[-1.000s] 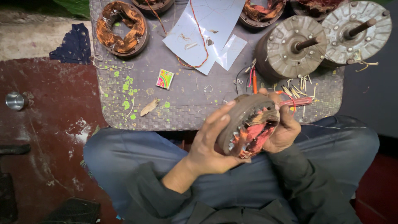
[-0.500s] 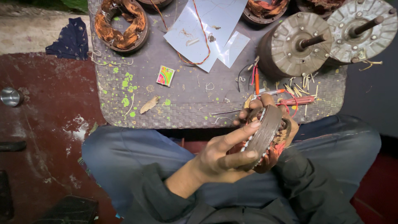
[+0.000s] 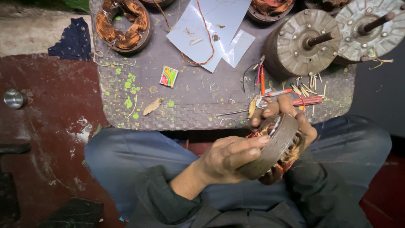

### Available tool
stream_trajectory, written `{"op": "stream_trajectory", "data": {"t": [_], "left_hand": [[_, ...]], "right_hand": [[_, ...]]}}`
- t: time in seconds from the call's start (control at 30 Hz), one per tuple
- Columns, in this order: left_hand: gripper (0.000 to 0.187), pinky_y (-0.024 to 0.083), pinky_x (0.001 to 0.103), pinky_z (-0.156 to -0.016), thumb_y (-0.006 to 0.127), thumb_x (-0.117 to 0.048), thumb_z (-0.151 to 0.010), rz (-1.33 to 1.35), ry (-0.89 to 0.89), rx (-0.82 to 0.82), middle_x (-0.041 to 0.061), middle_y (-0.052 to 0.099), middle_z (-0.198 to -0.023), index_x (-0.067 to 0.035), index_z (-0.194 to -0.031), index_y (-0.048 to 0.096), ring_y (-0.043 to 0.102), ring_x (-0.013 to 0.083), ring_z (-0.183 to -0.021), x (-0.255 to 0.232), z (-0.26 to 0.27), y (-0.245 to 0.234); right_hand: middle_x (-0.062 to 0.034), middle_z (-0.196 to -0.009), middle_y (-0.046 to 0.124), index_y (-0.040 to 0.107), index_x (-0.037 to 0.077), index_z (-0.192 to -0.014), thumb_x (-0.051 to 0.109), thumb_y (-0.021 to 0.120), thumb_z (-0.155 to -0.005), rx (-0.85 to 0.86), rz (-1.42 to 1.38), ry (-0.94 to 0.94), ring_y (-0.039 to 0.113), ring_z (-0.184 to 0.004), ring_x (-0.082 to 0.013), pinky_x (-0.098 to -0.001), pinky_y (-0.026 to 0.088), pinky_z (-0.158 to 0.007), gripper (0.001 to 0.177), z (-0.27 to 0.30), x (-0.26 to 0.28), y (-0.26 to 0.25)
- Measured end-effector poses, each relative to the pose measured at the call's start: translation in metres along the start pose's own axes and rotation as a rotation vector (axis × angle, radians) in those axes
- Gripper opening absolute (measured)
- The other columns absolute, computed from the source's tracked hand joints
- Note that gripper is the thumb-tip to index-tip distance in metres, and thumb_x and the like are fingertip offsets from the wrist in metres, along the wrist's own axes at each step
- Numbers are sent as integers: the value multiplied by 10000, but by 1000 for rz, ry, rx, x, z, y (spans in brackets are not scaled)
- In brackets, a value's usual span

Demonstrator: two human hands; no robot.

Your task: The person sits cross-legged at a table and works on several motor stators. They strip and twist copper wires, connect them to terminals, and use a matchbox to ignite a flame for soldering or insulation. The person handles multiple stators and wires throughout the task.

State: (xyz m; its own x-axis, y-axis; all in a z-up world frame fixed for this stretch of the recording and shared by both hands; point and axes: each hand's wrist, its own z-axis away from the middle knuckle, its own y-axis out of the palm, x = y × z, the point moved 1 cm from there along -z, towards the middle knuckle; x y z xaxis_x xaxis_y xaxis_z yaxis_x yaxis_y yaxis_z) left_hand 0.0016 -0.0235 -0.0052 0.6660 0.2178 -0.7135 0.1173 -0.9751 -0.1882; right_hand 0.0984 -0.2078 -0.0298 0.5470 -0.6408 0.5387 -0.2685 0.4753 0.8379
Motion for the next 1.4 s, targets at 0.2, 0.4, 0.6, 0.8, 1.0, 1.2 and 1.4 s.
{"op": "stream_trajectory", "data": {"t": [0.2, 0.4, 0.6, 0.8, 1.0, 1.2, 1.4], "left_hand": [[906, 573, 405, -997, 908, -106, -832, -64, -103, 18, 168, 511, -1551, -104, -1549, 353, 652, 333, -1327, 3, 0, -3], [1098, 492, 417, -1209, 1000, -269, -710, -40, -288, -20, 198, 452, -1619, -110, -1588, 359, 534, 370, -1494, 3, -10, -8], [1312, 371, 431, -1316, 1022, -295, -571, 89, -508, -33, 175, 388, -1696, -49, -1638, 299, 407, 336, -1598, 4, -23, -25], [1353, 443, 424, -1198, 1019, -136, -543, 426, -658, -87, 127, 377, -1689, -41, -1649, 246, 502, 283, -1450, 4, -31, -31], [1500, 551, 385, -1016, 1016, -82, -565, 834, -883, -140, 203, 598, -1432, -117, -1729, 71, 640, 212, -1158, 18, -13, -31], [1325, 480, 350, -1105, 999, -258, -671, 894, -739, -332, 97, 518, -1517, -82, -1688, 168, 569, 183, -1275, 23, -2, -26], [979, 530, 363, -1036, 653, -684, -913, 907, -733, -637, 157, 633, -1299, -32, -1573, 341, 646, 232, -1181, 27, -4, -36]], "right_hand": [[-210, -1183, 649, 467, 13, -1083, 412, 639, -1036, -19, -16, -29, 611, -1141, -418, -566, 522, -1012, 437, -3, 4, -7], [-216, -1260, 612, 465, 93, -1038, 384, 686, -1019, 81, 7, -48, 606, -1211, -365, -508, 491, -1048, 366, -16, 7, 3], [-136, -1146, 610, 477, 36, -1086, 384, 663, -1101, 53, -82, -50, 578, -1080, -246, -430, 459, -1037, 395, -11, 2, -1], [-151, -1206, 609, 487, 17, -1192, 389, 613, -1077, -36, -64, -26, 578, -1208, -296, -484, 439, -1093, 409, -12, 2, 6], [-157, -1276, 592, 502, 17, -1181, 319, 611, -1133, 53, -98, -26, 552, -1261, -302, -501, 401, -1180, 325, -10, -5, -6], [-158, -1369, 585, 502, 51, -1250, 363, 620, -1067, 41, -67, 9, 535, -1328, -320, -503, 400, -1170, 381, -16, -18, -9], [-213, -1514, 490, 511, 59, -1276, 416, 583, -1091, 143, 45, 92, 478, -1413, -348, -506, 379, -1185, 409, -28, -27, -6]]}}
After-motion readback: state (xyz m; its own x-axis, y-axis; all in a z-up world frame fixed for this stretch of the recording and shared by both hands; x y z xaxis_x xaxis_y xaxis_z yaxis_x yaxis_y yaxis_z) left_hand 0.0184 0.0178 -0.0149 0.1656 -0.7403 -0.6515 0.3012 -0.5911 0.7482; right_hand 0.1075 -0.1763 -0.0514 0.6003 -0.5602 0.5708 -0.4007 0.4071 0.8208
